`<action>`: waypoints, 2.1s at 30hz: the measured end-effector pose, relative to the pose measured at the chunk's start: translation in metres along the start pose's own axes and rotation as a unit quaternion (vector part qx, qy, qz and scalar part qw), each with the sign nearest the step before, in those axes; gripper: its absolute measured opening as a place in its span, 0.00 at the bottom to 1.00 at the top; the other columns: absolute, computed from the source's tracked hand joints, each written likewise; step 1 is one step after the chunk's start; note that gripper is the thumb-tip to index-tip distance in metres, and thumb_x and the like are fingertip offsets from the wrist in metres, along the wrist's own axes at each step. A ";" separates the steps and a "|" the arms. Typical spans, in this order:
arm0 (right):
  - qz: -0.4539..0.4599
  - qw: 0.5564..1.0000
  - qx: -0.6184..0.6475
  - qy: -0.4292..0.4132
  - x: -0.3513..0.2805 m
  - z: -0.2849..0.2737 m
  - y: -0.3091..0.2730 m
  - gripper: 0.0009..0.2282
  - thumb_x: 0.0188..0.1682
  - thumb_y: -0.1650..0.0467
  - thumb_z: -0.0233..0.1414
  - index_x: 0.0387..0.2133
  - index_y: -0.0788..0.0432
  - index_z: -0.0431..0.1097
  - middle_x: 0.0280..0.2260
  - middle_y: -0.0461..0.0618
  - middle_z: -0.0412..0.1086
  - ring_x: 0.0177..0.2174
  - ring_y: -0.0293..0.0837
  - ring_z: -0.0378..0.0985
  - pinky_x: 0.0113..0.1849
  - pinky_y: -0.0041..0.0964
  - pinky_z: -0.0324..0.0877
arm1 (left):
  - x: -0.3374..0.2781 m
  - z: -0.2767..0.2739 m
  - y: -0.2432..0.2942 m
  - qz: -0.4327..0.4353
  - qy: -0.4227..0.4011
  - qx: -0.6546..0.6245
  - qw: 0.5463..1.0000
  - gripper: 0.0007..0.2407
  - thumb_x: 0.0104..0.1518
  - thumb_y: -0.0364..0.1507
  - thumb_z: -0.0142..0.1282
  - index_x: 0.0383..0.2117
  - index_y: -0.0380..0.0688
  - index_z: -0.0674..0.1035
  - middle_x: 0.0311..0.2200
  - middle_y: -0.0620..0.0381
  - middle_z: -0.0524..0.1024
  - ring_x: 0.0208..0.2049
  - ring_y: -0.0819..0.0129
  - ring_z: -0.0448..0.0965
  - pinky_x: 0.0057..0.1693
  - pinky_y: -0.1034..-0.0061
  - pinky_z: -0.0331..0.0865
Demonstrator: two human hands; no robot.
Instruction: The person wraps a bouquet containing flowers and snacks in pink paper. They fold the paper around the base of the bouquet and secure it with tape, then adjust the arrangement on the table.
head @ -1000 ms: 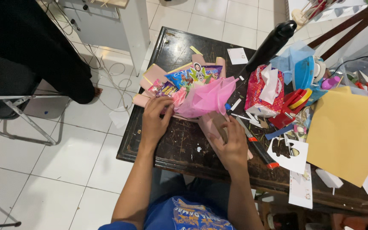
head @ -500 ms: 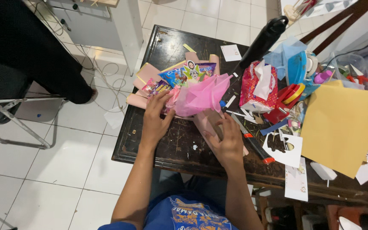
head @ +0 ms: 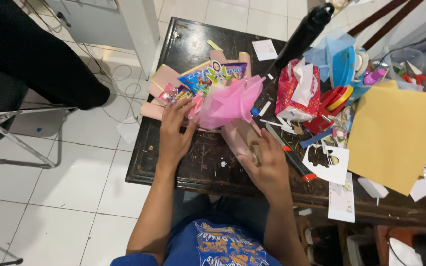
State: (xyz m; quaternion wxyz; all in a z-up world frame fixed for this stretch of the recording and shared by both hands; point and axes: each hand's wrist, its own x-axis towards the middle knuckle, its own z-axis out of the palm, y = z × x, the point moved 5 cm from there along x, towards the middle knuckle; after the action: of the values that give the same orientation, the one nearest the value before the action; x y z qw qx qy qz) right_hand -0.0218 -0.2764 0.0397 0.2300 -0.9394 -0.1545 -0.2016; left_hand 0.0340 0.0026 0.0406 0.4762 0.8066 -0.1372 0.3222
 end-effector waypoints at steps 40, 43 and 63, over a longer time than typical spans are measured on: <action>-0.067 0.995 -0.068 0.003 0.012 0.018 0.042 0.10 0.54 0.69 0.59 0.47 0.56 0.80 0.39 0.52 0.69 0.42 0.56 0.77 0.43 0.46 0.75 | -0.020 0.116 0.059 0.107 -0.156 0.142 0.972 0.10 0.64 0.28 0.61 0.50 0.52 0.85 0.50 0.60 0.82 0.52 0.57 0.79 0.51 0.65 0.75; -0.037 0.998 -0.052 -0.008 -0.015 -0.009 0.039 0.08 0.56 0.70 0.58 0.46 0.56 0.82 0.41 0.49 0.72 0.44 0.52 0.79 0.44 0.42 0.76 | -0.021 0.122 0.050 0.070 -0.170 0.126 0.975 0.12 0.61 0.29 0.63 0.50 0.52 0.86 0.51 0.57 0.82 0.53 0.53 0.79 0.53 0.59 0.75; 0.063 0.989 0.128 -0.042 -0.036 -0.049 0.035 0.05 0.56 0.74 0.60 0.41 0.64 0.83 0.45 0.51 0.75 0.49 0.49 0.78 0.49 0.44 0.73 | 0.102 0.145 0.031 0.011 -0.178 0.118 0.977 0.29 0.53 0.12 0.66 0.65 0.38 0.75 0.56 0.39 0.82 0.52 0.50 0.86 0.61 0.58 0.81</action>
State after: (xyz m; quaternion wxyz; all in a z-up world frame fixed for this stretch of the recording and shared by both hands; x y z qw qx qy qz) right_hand -0.0549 -0.3378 0.0506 0.3539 -0.9178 -0.1290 -0.1254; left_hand 0.1512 -0.1288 0.0793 0.3416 0.9003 -0.1894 0.1921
